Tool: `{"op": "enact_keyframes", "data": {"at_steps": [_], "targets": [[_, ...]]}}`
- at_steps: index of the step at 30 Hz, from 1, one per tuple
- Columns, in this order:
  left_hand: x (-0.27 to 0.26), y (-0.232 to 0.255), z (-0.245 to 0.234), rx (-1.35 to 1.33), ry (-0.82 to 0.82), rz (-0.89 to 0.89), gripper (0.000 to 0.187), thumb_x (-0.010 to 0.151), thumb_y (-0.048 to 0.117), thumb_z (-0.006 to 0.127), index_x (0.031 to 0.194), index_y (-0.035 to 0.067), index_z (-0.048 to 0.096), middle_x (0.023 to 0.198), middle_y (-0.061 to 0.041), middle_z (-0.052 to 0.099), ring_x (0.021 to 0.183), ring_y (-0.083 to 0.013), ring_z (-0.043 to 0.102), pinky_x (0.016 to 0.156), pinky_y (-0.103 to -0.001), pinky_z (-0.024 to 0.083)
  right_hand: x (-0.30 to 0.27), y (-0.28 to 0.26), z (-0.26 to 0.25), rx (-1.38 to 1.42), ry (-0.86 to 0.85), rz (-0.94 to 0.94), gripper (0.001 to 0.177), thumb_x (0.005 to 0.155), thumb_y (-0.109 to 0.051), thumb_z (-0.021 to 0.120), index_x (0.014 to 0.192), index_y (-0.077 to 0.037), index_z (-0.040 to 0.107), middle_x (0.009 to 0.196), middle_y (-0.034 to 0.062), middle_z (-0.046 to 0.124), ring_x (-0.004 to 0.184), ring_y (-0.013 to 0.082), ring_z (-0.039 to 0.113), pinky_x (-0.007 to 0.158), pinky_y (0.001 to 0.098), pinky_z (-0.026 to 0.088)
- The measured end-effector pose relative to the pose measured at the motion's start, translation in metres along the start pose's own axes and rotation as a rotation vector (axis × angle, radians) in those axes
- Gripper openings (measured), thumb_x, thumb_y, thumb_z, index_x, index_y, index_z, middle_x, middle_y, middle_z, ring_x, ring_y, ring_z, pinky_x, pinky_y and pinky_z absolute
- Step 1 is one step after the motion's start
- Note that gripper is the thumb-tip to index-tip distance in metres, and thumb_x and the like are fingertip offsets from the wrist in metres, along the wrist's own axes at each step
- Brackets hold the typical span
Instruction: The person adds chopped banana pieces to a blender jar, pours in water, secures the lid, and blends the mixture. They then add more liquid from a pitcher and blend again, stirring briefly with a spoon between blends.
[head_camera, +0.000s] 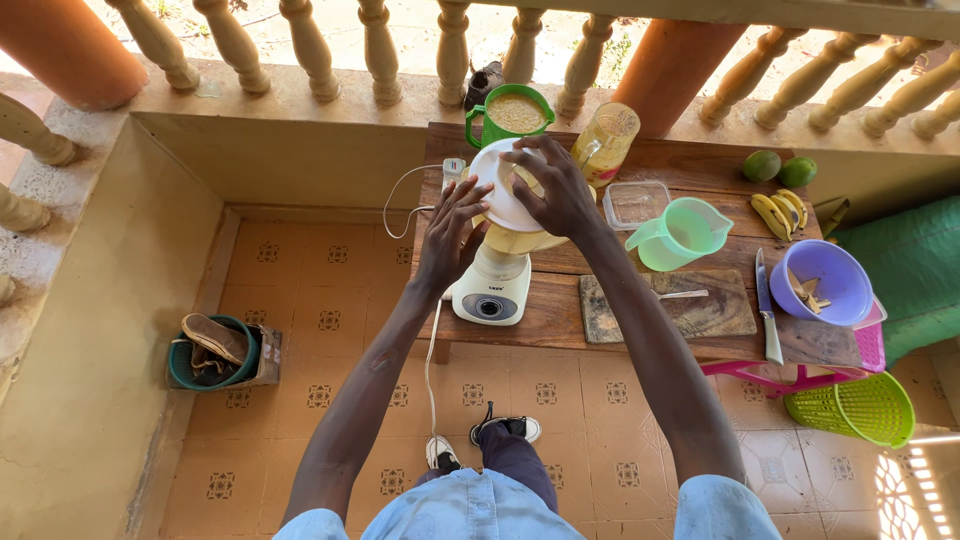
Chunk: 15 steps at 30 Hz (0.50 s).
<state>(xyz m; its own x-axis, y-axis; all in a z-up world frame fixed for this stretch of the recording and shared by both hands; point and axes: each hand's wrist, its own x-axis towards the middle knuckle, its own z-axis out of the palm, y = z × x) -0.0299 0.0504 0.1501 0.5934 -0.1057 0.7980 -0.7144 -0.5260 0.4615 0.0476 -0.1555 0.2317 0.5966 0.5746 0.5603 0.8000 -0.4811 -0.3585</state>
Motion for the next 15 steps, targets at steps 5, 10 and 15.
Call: {"op": "enact_keyframes", "data": {"at_steps": [5, 10, 15], "targets": [[0.002, -0.002, -0.001, -0.012, -0.006, 0.021, 0.02, 0.105, 0.013, 0.064, 0.124, 0.01, 0.056, 0.146, -0.009, 0.062, 0.151, -0.0304, 0.044, 0.131, -0.052, 0.031, -0.005, 0.001, 0.004, 0.077, 0.157, 0.1, 0.014, 0.097, -0.01, 0.063, 0.108, -0.002, 0.066, 0.12, 0.0167, 0.062, 0.115, 0.0316, 0.066, 0.102, 0.0435, 0.054], [0.0, -0.004, 0.0, -0.007, -0.007, 0.037, 0.021, 0.106, 0.011, 0.064, 0.125, 0.01, 0.056, 0.145, -0.009, 0.062, 0.15, -0.0311, 0.045, 0.131, -0.053, 0.03, -0.026, 0.018, 0.017, 0.08, 0.327, 0.217, 0.018, 0.108, -0.015, 0.056, 0.114, -0.003, 0.067, 0.119, 0.013, 0.067, 0.113, 0.028, 0.069, 0.104, 0.0408, 0.055], [-0.001, -0.003, 0.002, -0.01, 0.009, 0.035, 0.022, 0.106, 0.01, 0.062, 0.126, 0.01, 0.055, 0.144, -0.009, 0.062, 0.15, -0.0315, 0.045, 0.13, -0.054, 0.03, -0.071, 0.041, 0.033, -0.032, 0.77, 0.343, 0.03, 0.111, -0.023, 0.051, 0.132, -0.003, 0.059, 0.13, 0.0144, 0.062, 0.124, 0.0299, 0.063, 0.109, 0.0457, 0.055]]}}
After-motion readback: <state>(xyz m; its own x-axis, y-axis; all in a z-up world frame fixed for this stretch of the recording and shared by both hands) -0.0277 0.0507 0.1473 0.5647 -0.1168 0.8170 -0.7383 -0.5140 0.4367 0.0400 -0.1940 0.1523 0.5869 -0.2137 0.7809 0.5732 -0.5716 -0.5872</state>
